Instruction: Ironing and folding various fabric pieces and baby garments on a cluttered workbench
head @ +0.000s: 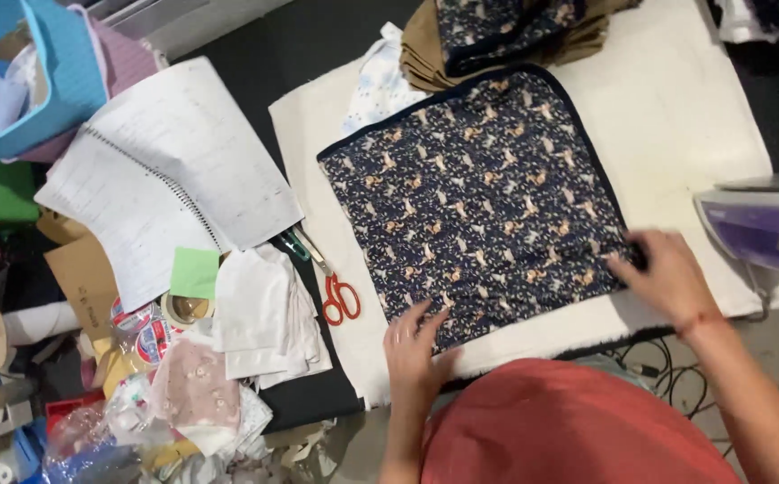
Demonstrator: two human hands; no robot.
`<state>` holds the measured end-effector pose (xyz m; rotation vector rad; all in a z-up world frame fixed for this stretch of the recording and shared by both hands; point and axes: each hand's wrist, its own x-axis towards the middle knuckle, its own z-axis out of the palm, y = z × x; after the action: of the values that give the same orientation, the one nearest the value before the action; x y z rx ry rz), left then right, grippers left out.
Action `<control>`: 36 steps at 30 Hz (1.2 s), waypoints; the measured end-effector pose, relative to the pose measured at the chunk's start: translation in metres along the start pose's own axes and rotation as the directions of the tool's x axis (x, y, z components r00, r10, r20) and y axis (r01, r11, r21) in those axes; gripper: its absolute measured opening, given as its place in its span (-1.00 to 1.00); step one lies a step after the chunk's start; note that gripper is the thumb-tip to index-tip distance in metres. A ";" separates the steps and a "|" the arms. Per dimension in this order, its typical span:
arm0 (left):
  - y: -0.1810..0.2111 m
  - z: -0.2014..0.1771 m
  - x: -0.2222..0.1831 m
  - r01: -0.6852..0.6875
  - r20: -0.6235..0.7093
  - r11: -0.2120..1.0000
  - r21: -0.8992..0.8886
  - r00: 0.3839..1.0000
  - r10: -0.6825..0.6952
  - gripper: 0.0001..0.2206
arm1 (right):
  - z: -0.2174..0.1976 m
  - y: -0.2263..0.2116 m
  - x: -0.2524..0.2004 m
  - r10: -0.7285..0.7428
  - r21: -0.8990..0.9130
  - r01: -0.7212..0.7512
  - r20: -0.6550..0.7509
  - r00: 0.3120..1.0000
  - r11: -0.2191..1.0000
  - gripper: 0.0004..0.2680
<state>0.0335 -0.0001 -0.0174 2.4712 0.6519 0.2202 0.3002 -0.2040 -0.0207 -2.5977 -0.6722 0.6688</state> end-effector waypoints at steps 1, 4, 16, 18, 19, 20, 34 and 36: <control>-0.004 0.003 -0.010 0.010 -0.003 1.000 0.003 1.000 -0.010 -0.57 | 0.005 0.006 -0.005 -0.008 -0.001 0.008 0.008 1.000 1.000 -0.66; -0.011 0.008 -0.035 0.021 -0.189 0.987 0.158 0.982 0.010 -0.58 | 0.011 0.018 -0.019 0.297 0.193 -0.285 -0.031 0.955 0.939 -0.57; -0.023 -0.006 -0.050 0.022 -0.456 0.925 -0.381 0.865 -0.208 -0.89 | 0.025 0.061 -0.005 0.246 0.500 -0.125 -0.185 0.951 0.857 -0.82; -0.019 0.009 -0.058 0.108 -0.540 0.950 -0.294 0.801 -0.258 -0.94 | 0.035 0.074 0.001 0.130 0.496 0.052 -0.327 0.936 0.867 -0.85; -0.015 0.012 -0.058 0.106 -0.536 0.949 -0.295 0.805 -0.257 -0.94 | 0.028 0.055 0.002 0.137 0.496 0.047 -0.328 0.935 0.867 -0.85; -0.010 0.015 -0.057 0.208 -0.482 0.932 -0.295 0.810 -0.334 -0.94 | 0.021 0.036 0.004 0.249 0.703 -0.053 -0.179 0.952 0.709 -0.85; -0.012 0.023 -0.060 0.382 -0.436 0.914 -0.136 0.805 -0.402 -0.91 | 0.008 0.028 -0.010 0.187 0.420 -0.187 0.041 0.981 0.888 -0.88; -0.010 0.019 -0.057 0.364 -0.417 0.927 -0.092 0.831 -0.368 -0.89 | 0.018 0.043 -0.012 0.130 0.314 -0.126 0.009 0.991 0.941 -0.82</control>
<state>-0.0149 -0.0303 -0.0393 2.2403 1.2917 0.6237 0.2964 -0.2410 -0.0509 -2.3596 -0.3591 0.7331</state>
